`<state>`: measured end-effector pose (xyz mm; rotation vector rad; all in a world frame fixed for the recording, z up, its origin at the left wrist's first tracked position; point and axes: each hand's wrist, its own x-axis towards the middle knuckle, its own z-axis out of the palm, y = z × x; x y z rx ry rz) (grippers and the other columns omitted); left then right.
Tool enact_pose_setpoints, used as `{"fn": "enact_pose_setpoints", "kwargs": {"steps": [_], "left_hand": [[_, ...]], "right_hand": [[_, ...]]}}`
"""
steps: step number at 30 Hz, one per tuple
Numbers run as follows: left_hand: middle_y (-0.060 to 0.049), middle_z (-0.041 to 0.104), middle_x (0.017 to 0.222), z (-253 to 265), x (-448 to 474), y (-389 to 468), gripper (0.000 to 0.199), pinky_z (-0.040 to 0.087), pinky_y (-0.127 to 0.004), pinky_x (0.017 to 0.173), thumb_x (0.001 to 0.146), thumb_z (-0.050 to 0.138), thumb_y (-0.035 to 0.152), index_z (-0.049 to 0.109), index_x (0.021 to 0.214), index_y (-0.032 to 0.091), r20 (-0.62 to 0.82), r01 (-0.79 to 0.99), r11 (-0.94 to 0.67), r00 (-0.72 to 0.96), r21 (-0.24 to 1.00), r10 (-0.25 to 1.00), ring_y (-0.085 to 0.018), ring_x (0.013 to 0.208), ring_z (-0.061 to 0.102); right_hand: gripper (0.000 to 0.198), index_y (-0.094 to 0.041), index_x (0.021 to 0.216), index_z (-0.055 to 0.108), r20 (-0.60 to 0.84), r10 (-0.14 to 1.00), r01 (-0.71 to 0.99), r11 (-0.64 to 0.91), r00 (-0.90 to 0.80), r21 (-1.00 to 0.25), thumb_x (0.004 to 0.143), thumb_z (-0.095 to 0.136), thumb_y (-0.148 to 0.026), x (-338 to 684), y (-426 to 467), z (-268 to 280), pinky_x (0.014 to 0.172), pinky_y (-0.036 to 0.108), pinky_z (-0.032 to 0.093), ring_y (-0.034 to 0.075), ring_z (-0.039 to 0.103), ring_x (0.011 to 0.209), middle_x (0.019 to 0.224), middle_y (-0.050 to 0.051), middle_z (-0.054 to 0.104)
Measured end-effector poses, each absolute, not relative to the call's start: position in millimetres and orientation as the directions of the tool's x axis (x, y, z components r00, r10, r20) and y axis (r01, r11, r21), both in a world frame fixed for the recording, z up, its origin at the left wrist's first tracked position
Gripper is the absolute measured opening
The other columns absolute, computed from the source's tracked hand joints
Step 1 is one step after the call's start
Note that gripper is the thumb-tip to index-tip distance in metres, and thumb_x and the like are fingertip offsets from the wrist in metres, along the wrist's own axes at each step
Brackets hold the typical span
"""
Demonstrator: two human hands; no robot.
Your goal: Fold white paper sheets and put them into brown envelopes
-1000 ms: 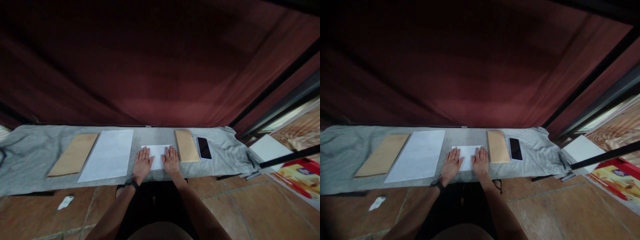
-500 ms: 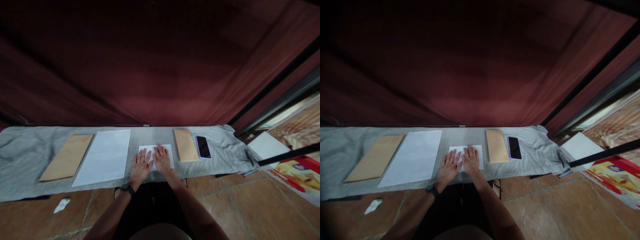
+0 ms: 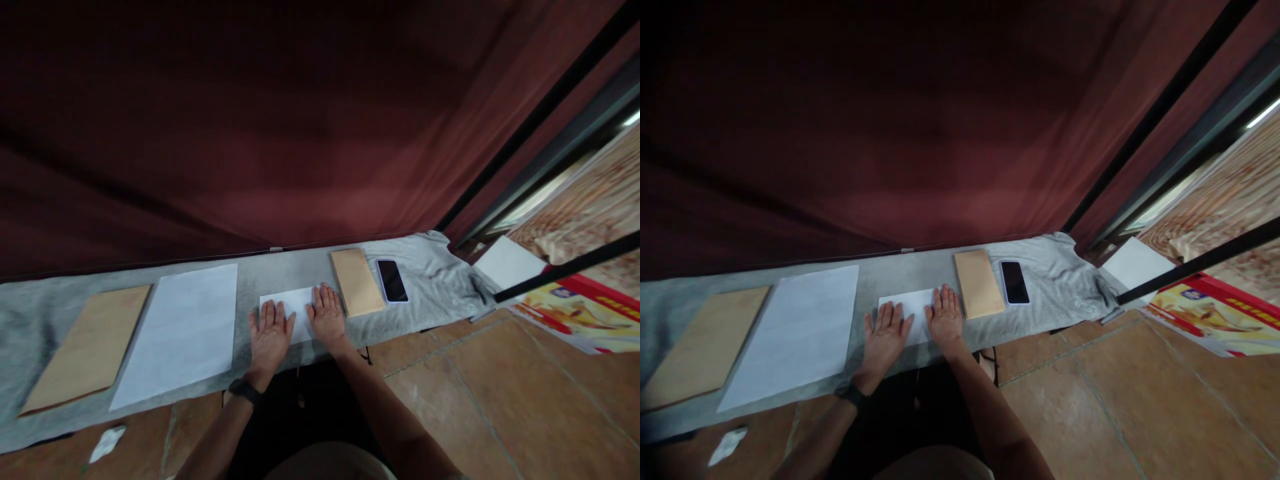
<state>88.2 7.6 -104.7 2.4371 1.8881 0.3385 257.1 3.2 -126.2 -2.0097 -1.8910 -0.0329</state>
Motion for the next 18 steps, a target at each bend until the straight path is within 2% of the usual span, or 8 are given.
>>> {"fn": "enact_pose_setpoints", "kwargs": {"steps": [6, 13, 18], "left_hand": [[-0.017, 0.036, 0.163, -114.7, 110.5, 26.1, 0.060, 0.016, -0.058, 0.125, 0.103, 0.036, 0.042, 0.043, 0.154, 0.011, 0.184, 0.912, -0.375, 0.345, 0.166, 0.920, -0.032, 0.155, 0.026], [-0.020, 0.036, 0.163, -119.1, 96.9, 19.2, 0.063, 0.021, -0.054, 0.125, 0.104, 0.034, 0.044, 0.041, 0.155, 0.008, 0.230, 0.914, -0.368, 0.326, 0.172, 0.917, -0.032, 0.154, 0.027], [-0.023, 0.036, 0.162, -116.7, 77.9, 7.6, 0.066, 0.025, -0.056, 0.124, 0.104, 0.032, 0.047, 0.037, 0.156, 0.006, 0.259, 0.917, -0.343, 0.288, 0.202, 0.922, -0.032, 0.154, 0.029]], "right_hand": [[0.059, -0.010, 0.155, 0.042, 0.276, 0.955, 0.961, -0.031, 0.110, -0.275, 0.105, 0.045, -0.042, 257.2, 3.9, -126.4, 0.121, 0.050, 0.032, 0.033, 0.039, 0.148, 0.161, 0.020, 0.038], [0.060, -0.008, 0.155, 0.040, 0.284, 0.953, 0.955, -0.015, 0.103, -0.296, 0.105, 0.044, -0.041, 257.4, 2.0, -124.8, 0.122, 0.052, 0.031, 0.034, 0.039, 0.148, 0.161, 0.021, 0.037], [0.060, -0.008, 0.156, 0.039, 0.276, 0.955, 0.949, -0.019, 0.111, -0.316, 0.105, 0.044, -0.040, 257.4, 0.8, -123.1, 0.122, 0.051, 0.030, 0.034, 0.038, 0.149, 0.162, 0.021, 0.036]]}}
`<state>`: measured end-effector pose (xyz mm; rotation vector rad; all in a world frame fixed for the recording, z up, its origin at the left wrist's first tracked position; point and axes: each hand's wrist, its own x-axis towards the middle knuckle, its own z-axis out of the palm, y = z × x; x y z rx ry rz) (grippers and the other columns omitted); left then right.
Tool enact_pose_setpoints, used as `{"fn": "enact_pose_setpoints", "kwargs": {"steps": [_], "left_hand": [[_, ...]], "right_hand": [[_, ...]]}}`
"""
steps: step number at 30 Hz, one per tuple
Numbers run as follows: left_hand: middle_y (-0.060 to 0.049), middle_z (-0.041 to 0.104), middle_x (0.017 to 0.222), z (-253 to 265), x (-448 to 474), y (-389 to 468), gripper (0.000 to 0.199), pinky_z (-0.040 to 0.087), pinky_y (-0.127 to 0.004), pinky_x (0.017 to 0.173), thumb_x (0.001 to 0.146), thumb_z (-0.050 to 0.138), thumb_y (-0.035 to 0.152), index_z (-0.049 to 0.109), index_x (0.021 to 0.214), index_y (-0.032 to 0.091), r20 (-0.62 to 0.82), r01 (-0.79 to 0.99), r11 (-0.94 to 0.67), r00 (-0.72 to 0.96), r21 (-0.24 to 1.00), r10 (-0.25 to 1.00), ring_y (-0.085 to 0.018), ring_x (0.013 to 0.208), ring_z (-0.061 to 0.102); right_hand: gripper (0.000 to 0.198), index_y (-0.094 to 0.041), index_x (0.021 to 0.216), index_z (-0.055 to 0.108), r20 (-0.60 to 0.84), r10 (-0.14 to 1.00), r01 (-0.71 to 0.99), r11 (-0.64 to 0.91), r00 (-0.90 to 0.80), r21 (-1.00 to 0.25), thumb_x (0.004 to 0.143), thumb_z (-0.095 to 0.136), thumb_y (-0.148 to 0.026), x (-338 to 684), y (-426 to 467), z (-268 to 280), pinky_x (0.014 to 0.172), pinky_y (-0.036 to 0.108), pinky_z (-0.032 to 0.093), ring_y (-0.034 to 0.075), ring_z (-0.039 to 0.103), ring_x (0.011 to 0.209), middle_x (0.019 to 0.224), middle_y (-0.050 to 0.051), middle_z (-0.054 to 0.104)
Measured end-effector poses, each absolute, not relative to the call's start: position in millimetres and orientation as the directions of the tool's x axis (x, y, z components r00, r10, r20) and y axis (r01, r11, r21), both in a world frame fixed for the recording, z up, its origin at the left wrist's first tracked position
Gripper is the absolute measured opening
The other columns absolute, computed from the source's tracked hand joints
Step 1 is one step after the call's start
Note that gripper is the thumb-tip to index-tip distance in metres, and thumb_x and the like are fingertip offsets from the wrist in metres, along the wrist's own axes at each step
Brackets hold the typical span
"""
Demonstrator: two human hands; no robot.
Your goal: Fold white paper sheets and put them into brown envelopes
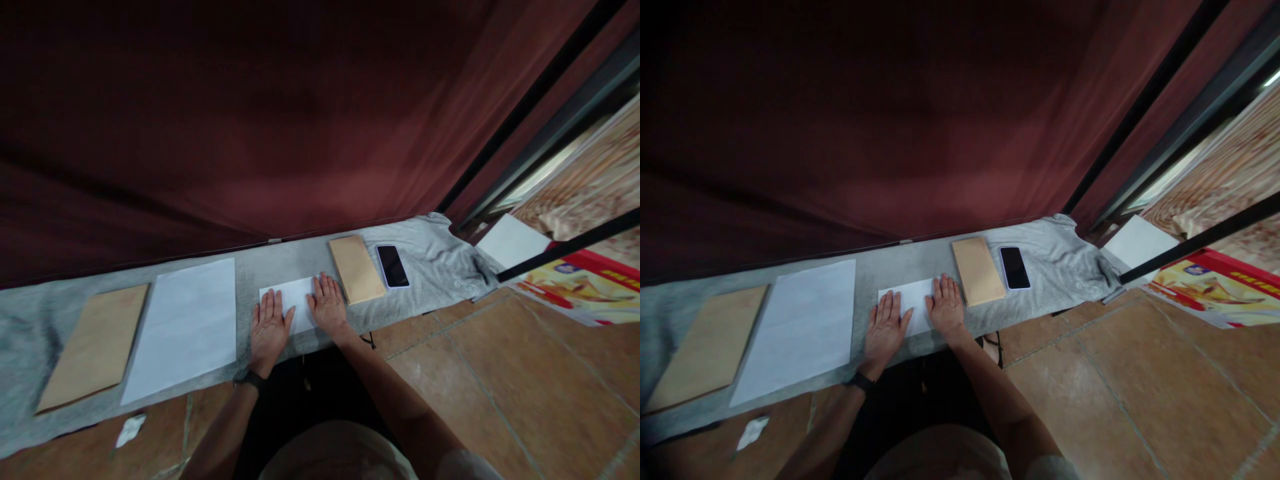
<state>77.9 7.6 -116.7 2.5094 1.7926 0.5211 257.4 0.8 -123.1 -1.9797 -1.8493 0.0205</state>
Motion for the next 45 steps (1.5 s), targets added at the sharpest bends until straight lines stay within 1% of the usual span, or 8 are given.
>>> {"fn": "enact_pose_setpoints", "kwargs": {"steps": [7, 13, 23, 27, 34, 38, 42, 45], "left_hand": [[-0.024, 0.033, 0.163, -117.1, 72.6, 3.6, 0.068, 0.024, -0.056, 0.124, 0.104, 0.030, 0.048, 0.035, 0.157, 0.004, 0.239, 0.926, -0.327, 0.280, 0.187, 0.930, -0.033, 0.154, 0.027], [-0.022, 0.033, 0.163, -120.3, 71.6, 6.3, 0.068, 0.023, -0.055, 0.124, 0.103, 0.033, 0.048, 0.037, 0.156, 0.005, 0.192, 0.936, -0.307, 0.274, 0.170, 0.942, -0.033, 0.155, 0.026], [-0.020, 0.038, 0.162, -126.4, 43.9, -39.3, 0.067, 0.026, -0.054, 0.123, 0.103, 0.031, 0.050, 0.041, 0.155, 0.009, 0.249, 0.934, -0.311, 0.263, 0.177, 0.932, -0.033, 0.153, 0.031], [-0.018, 0.043, 0.159, -121.6, 36.2, -53.7, 0.063, 0.026, -0.057, 0.122, 0.103, 0.032, 0.047, 0.044, 0.153, 0.010, 0.263, 0.934, -0.331, 0.290, 0.131, 0.920, -0.034, 0.150, 0.036], [-0.025, 0.053, 0.149, -94.9, 42.7, -42.4, 0.051, 0.034, -0.057, 0.118, 0.097, 0.048, 0.033, 0.056, 0.142, 0.008, 0.084, 0.929, -0.368, 0.366, 0.022, 0.927, -0.036, 0.144, 0.046], [-0.020, 0.050, 0.154, -95.1, 49.0, -42.3, 0.048, 0.036, -0.067, 0.112, 0.096, 0.040, 0.016, 0.056, 0.142, 0.017, 0.028, 0.913, -0.406, 0.405, 0.051, 0.914, -0.036, 0.144, 0.046], [-0.021, 0.058, 0.145, -92.9, 54.1, -41.2, 0.057, 0.049, -0.057, 0.106, 0.087, 0.035, 0.000, 0.064, 0.131, 0.021, 0.067, 0.879, -0.463, 0.459, 0.111, 0.886, -0.033, 0.136, 0.055], [-0.024, 0.062, 0.138, -82.0, 61.0, -38.7, 0.056, 0.055, -0.049, 0.098, 0.084, 0.037, -0.005, 0.066, 0.127, 0.017, 0.068, 0.875, -0.480, 0.476, 0.071, 0.877, -0.033, 0.128, 0.062]], "right_hand": [[0.059, -0.005, 0.155, 0.040, 0.251, 0.962, 0.947, -0.020, 0.106, -0.320, 0.105, 0.046, -0.036, 256.4, -0.1, -114.0, 0.123, 0.052, 0.027, 0.034, 0.034, 0.151, 0.162, 0.022, 0.034], [0.053, -0.021, 0.153, 0.046, 0.296, 0.948, 0.936, 0.205, -0.117, -0.287, 0.105, 0.046, -0.042, 239.5, -33.7, -118.8, 0.124, 0.049, 0.027, 0.029, 0.038, 0.149, 0.163, 0.011, 0.038], [0.056, -0.016, 0.155, 0.044, 0.324, 0.943, 0.965, 0.154, -0.080, -0.211, 0.104, 0.048, -0.041, 268.0, -74.0, -124.3, 0.121, 0.047, 0.032, 0.030, 0.041, 0.147, 0.161, 0.016, 0.040], [0.056, -0.015, 0.154, 0.044, 0.337, 0.937, 0.968, 0.164, -0.092, -0.192, 0.104, 0.049, -0.039, 273.3, -81.4, -126.9, 0.122, 0.048, 0.031, 0.029, 0.043, 0.147, 0.160, 0.016, 0.042], [0.057, -0.015, 0.156, 0.041, 0.352, 0.932, 0.948, 0.184, -0.085, -0.259, 0.103, 0.050, -0.035, 271.6, -82.4, -127.0, 0.120, 0.052, 0.032, 0.032, 0.042, 0.146, 0.161, 0.017, 0.040], [0.056, -0.017, 0.156, 0.042, 0.354, 0.933, 0.937, 0.181, -0.067, -0.299, 0.103, 0.050, -0.034, 270.9, -82.9, -125.5, 0.120, 0.053, 0.033, 0.032, 0.043, 0.146, 0.160, 0.016, 0.041], [0.055, -0.017, 0.155, 0.043, 0.343, 0.937, 0.937, 0.176, -0.066, -0.302, 0.103, 0.050, -0.034, 271.0, -82.6, -125.6, 0.120, 0.052, 0.032, 0.032, 0.042, 0.147, 0.160, 0.016, 0.041], [0.056, -0.016, 0.155, 0.043, 0.335, 0.940, 0.940, 0.173, -0.068, -0.295, 0.102, 0.051, -0.034, 271.3, -82.3, -125.1, 0.121, 0.052, 0.032, 0.032, 0.041, 0.147, 0.160, 0.016, 0.041]]}}
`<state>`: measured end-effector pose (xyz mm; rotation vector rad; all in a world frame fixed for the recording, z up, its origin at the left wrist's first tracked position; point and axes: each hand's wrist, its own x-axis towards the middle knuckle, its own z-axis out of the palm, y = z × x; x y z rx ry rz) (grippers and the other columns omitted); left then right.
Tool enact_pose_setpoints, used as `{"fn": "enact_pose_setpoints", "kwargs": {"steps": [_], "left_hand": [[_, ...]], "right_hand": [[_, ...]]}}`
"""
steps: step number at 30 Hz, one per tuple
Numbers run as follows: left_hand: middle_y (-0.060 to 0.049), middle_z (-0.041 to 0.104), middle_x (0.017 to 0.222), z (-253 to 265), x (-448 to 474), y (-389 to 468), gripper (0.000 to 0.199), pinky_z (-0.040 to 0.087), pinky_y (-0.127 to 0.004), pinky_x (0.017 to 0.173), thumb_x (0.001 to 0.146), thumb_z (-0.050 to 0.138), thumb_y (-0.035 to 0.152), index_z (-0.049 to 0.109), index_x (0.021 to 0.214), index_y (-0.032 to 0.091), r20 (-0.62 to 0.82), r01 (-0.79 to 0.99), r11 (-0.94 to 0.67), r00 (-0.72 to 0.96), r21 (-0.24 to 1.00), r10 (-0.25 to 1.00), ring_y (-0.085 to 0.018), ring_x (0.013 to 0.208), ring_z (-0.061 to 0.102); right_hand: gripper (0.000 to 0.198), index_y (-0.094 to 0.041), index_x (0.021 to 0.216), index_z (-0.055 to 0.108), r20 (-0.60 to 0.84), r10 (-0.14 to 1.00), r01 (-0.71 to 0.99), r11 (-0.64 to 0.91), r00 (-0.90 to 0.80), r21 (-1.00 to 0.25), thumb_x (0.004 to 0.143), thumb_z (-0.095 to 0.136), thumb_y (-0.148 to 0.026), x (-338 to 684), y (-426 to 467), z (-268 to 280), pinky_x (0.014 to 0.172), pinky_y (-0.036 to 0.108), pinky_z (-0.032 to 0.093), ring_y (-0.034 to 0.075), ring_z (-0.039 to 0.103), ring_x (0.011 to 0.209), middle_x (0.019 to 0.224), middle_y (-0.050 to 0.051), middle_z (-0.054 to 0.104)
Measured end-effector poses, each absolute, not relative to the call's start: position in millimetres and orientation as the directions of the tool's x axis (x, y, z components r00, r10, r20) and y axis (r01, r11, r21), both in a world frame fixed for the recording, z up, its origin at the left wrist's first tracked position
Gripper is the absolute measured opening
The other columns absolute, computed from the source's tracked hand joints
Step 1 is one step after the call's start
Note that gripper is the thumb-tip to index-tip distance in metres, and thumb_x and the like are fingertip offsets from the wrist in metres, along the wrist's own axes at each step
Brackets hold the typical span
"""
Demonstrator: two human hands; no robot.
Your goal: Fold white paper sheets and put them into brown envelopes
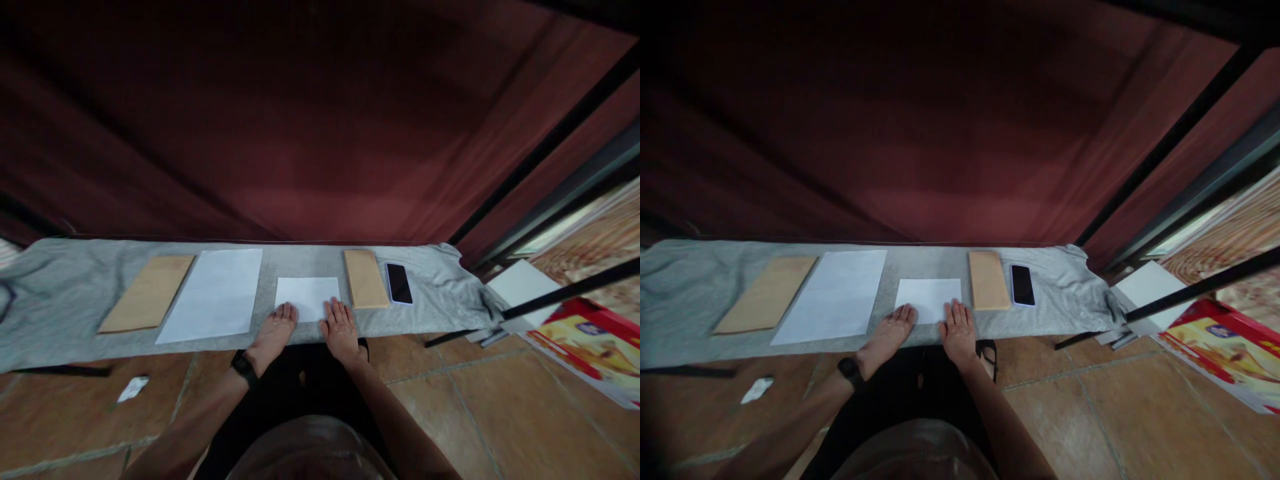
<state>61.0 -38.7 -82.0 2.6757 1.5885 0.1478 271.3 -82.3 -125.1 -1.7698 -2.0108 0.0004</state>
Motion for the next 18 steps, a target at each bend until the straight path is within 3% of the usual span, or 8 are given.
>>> {"fn": "enact_pose_setpoints", "kwargs": {"steps": [5, 9, 13, 15, 18], "left_hand": [[-0.021, 0.069, 0.121, -59.1, 69.3, -38.1, 0.048, 0.056, -0.042, 0.089, 0.086, 0.040, -0.006, 0.065, 0.124, 0.010, -0.004, 0.857, -0.511, 0.512, -0.071, 0.859, -0.029, 0.110, 0.069], [-0.014, 0.073, 0.108, -38.8, 63.2, -38.7, 0.038, 0.054, -0.041, 0.088, 0.092, 0.042, 0.004, 0.068, 0.118, 0.013, 0.037, 0.870, -0.491, 0.493, -0.050, 0.869, -0.027, 0.100, 0.069], [-0.014, 0.072, 0.105, -18.2, 58.8, -42.9, 0.033, 0.052, -0.043, 0.089, 0.095, 0.042, 0.010, 0.070, 0.110, 0.015, 0.143, 0.923, -0.383, 0.383, -0.024, 0.913, -0.029, 0.100, 0.067], [-0.015, 0.072, 0.108, -13.9, 63.2, -48.5, 0.037, 0.052, -0.043, 0.088, 0.094, 0.041, 0.010, 0.069, 0.118, 0.015, 0.169, 0.920, -0.391, 0.386, -0.007, 0.907, -0.029, 0.100, 0.067], [-0.014, 0.072, 0.113, -20.4, 78.0, -61.9, 0.044, 0.052, -0.042, 0.088, 0.094, 0.041, 0.008, 0.064, 0.130, 0.016, 0.179, 0.882, -0.471, 0.463, 0.001, 0.868, -0.028, 0.101, 0.066]], "right_hand": [[0.053, -0.015, 0.151, 0.048, 0.330, 0.941, 0.925, 0.186, -0.071, -0.333, 0.101, 0.053, -0.032, 273.6, -80.5, -124.6, 0.122, 0.051, 0.031, 0.031, 0.041, 0.147, 0.158, 0.016, 0.045], [0.057, -0.017, 0.155, 0.043, 0.349, 0.934, 0.808, 0.152, 0.071, -0.569, 0.099, 0.049, -0.027, 276.1, -78.4, -130.1, 0.119, 0.052, 0.036, 0.029, 0.039, 0.148, 0.159, 0.015, 0.043], [0.061, -0.016, 0.158, 0.035, 0.151, 0.914, 0.391, -0.009, 0.377, -0.920, 0.102, 0.040, -0.039, 272.3, -79.0, -129.8, 0.106, 0.049, 0.050, 0.028, 0.054, 0.137, 0.153, 0.019, 0.051], [0.058, -0.015, 0.153, 0.044, 0.013, 0.946, 0.122, -0.028, 0.325, -0.992, 0.105, 0.033, -0.046, 266.3, -78.1, -121.3, 0.097, 0.046, 0.056, 0.027, 0.065, 0.124, 0.141, 0.019, 0.062], [0.058, -0.016, 0.143, 0.054, -0.076, 0.990, -0.179, -0.055, 0.115, -0.982, 0.105, 0.028, -0.052, 253.9, -71.8, -99.8, 0.089, 0.043, 0.058, 0.026, 0.072, 0.107, 0.127, 0.016, 0.071]]}}
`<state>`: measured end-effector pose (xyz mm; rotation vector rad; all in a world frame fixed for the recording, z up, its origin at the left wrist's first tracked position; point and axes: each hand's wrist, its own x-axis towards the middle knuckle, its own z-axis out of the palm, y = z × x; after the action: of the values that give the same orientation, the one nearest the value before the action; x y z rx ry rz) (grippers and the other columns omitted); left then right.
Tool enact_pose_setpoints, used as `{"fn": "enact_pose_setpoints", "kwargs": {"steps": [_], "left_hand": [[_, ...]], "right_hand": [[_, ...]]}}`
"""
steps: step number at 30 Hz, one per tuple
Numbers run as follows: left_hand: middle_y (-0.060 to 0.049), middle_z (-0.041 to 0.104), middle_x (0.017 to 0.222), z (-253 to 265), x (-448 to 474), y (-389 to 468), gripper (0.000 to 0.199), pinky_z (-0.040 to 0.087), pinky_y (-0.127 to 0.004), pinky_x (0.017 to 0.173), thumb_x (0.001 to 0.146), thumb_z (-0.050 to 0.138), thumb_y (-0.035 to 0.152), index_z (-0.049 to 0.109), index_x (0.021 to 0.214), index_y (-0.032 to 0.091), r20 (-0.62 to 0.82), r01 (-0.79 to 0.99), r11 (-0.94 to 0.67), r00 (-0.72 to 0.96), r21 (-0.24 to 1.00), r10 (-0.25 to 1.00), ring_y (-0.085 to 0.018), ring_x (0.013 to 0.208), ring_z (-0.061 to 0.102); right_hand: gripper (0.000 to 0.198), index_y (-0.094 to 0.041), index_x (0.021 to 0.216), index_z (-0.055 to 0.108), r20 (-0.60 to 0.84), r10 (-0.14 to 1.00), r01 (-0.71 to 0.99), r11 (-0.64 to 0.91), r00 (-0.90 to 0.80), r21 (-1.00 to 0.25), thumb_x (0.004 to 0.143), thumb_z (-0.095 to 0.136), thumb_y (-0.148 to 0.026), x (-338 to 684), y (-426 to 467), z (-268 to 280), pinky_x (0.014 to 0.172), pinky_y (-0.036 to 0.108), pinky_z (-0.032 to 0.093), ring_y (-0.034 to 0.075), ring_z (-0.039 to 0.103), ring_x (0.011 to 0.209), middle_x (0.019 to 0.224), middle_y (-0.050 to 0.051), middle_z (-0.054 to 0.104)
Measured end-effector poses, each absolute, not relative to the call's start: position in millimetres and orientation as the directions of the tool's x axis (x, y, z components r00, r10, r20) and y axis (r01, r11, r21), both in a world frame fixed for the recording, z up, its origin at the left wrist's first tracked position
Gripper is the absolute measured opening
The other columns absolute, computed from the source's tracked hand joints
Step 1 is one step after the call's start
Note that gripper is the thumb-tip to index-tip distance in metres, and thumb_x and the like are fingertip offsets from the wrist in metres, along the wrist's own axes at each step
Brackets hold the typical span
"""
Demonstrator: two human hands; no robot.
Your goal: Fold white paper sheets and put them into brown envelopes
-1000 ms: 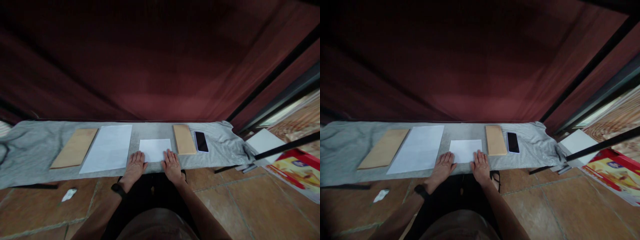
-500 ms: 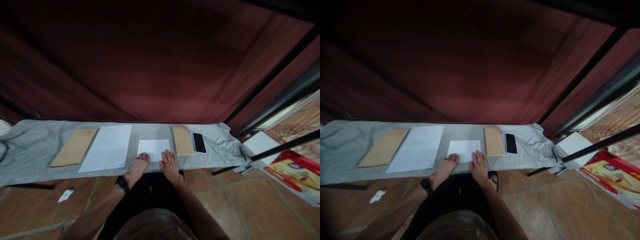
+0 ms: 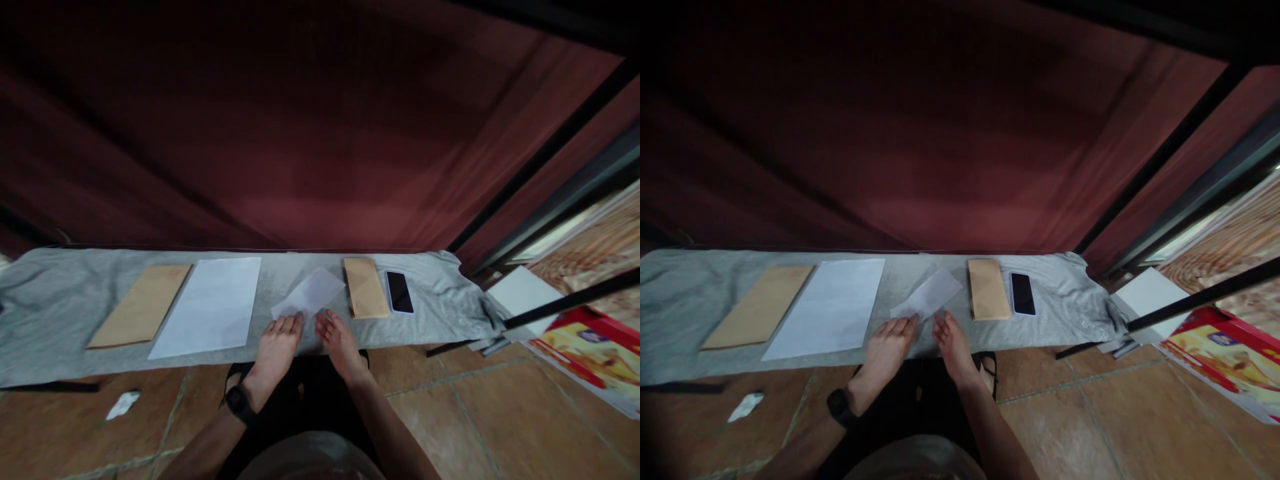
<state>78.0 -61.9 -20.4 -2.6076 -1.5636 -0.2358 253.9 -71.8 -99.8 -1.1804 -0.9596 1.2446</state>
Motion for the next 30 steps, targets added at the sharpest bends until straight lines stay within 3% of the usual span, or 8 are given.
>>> {"fn": "enact_pose_setpoints", "kwargs": {"steps": [5, 9, 14, 17, 19, 22, 25, 30], "left_hand": [[-0.012, 0.073, 0.119, -45.4, 99.8, -84.8, 0.042, 0.052, -0.042, 0.095, 0.094, 0.045, 0.009, 0.065, 0.129, 0.019, 0.208, 0.835, -0.549, 0.531, 0.035, 0.821, -0.027, 0.108, 0.067], [-0.014, 0.067, 0.136, -52.3, 92.2, -80.8, 0.041, 0.049, -0.048, 0.106, 0.100, 0.051, 0.037, 0.062, 0.135, 0.020, 0.312, 0.813, -0.526, 0.447, 0.251, 0.839, -0.031, 0.122, 0.063], [-0.014, 0.049, 0.156, -44.2, 63.2, -32.1, 0.065, 0.042, -0.052, 0.116, 0.098, 0.052, 0.047, 0.038, 0.156, 0.021, 0.365, 0.698, -0.287, 0.039, 0.657, 0.930, -0.030, 0.143, 0.046], [-0.012, 0.046, 0.158, -29.5, 51.4, -2.1, 0.077, 0.049, -0.047, 0.110, 0.091, 0.061, 0.046, 0.030, 0.159, 0.025, 0.235, 0.473, -0.197, -0.022, 0.859, 0.972, -0.028, 0.143, 0.048], [-0.013, 0.046, 0.159, -18.7, 45.6, 9.1, 0.077, 0.050, -0.044, 0.110, 0.088, 0.065, 0.044, 0.037, 0.156, 0.022, 0.197, 0.366, -0.183, 0.000, 0.912, 0.980, -0.029, 0.143, 0.048], [-0.013, 0.061, 0.144, -14.6, 36.0, 11.9, 0.047, 0.049, -0.046, 0.110, 0.088, 0.063, 0.042, 0.066, 0.128, 0.018, 0.217, 0.310, -0.250, 0.137, 0.917, 0.967, -0.029, 0.131, 0.059], [-0.010, 0.073, 0.126, -34.3, 27.2, 3.1, 0.027, 0.050, -0.046, 0.108, 0.092, 0.055, 0.035, 0.075, 0.102, 0.021, 0.277, 0.414, -0.381, 0.289, 0.827, 0.916, -0.026, 0.120, 0.066], [-0.006, 0.073, 0.127, -85.0, 25.7, -25.3, 0.035, 0.047, -0.047, 0.112, 0.086, 0.054, 0.012, 0.074, 0.111, 0.026, 0.222, 0.669, -0.557, 0.522, 0.492, 0.824, -0.024, 0.124, 0.063]], "right_hand": [[0.042, -0.019, 0.116, 0.065, -0.234, 0.958, -0.394, -0.154, 0.164, -0.906, 0.092, 0.056, -0.053, 238.1, -54.8, -70.8, 0.078, 0.037, 0.060, 0.024, 0.075, 0.088, 0.109, 0.011, 0.078], [0.031, -0.019, 0.098, 0.069, -0.247, 0.942, -0.432, -0.129, 0.229, -0.892, 0.081, 0.065, -0.044, 243.3, -42.2, -59.2, 0.074, 0.038, 0.061, 0.027, 0.075, 0.084, 0.095, 0.011, 0.079], [0.036, -0.020, 0.110, 0.073, -0.027, 0.967, -0.273, 0.045, 0.255, -0.961, 0.084, 0.064, -0.043, 264.8, -31.2, -36.5, 0.092, 0.042, 0.057, 0.028, 0.073, 0.103, 0.107, 0.008, 0.079], [0.032, -0.021, 0.108, 0.076, 0.103, 0.971, -0.110, 0.129, 0.215, -0.986, 0.086, 0.066, -0.041, 273.3, -25.6, -22.4, 0.102, 0.046, 0.053, 0.026, 0.071, 0.107, 0.108, 0.005, 0.079], [0.023, -0.024, 0.101, 0.079, 0.228, 0.967, 0.094, 0.218, 0.115, -0.971, 0.088, 0.064, -0.036, 276.5, -21.3, -17.9, 0.111, 0.047, 0.046, 0.025, 0.067, 0.114, 0.111, 0.004, 0.078], [0.018, -0.029, 0.094, 0.081, 0.371, 0.928, 0.399, 0.352, -0.032, -0.847, 0.088, 0.064, -0.027, 280.8, -16.2, -24.8, 0.123, 0.049, 0.031, 0.025, 0.055, 0.133, 0.121, 0.002, 0.075], [0.026, -0.031, 0.099, 0.080, 0.388, 0.916, 0.599, 0.368, -0.101, -0.711, 0.085, 0.062, -0.018, 285.7, -17.4, -48.6, 0.122, 0.053, 0.031, 0.026, 0.045, 0.143, 0.134, 0.001, 0.069], [0.060, -0.025, 0.130, 0.069, 0.297, 0.927, 0.734, 0.365, -0.229, -0.573, 0.074, 0.057, -0.004, 293.4, -41.7, -95.7, 0.121, 0.051, 0.035, 0.025, 0.040, 0.147, 0.150, 0.005, 0.056]]}}
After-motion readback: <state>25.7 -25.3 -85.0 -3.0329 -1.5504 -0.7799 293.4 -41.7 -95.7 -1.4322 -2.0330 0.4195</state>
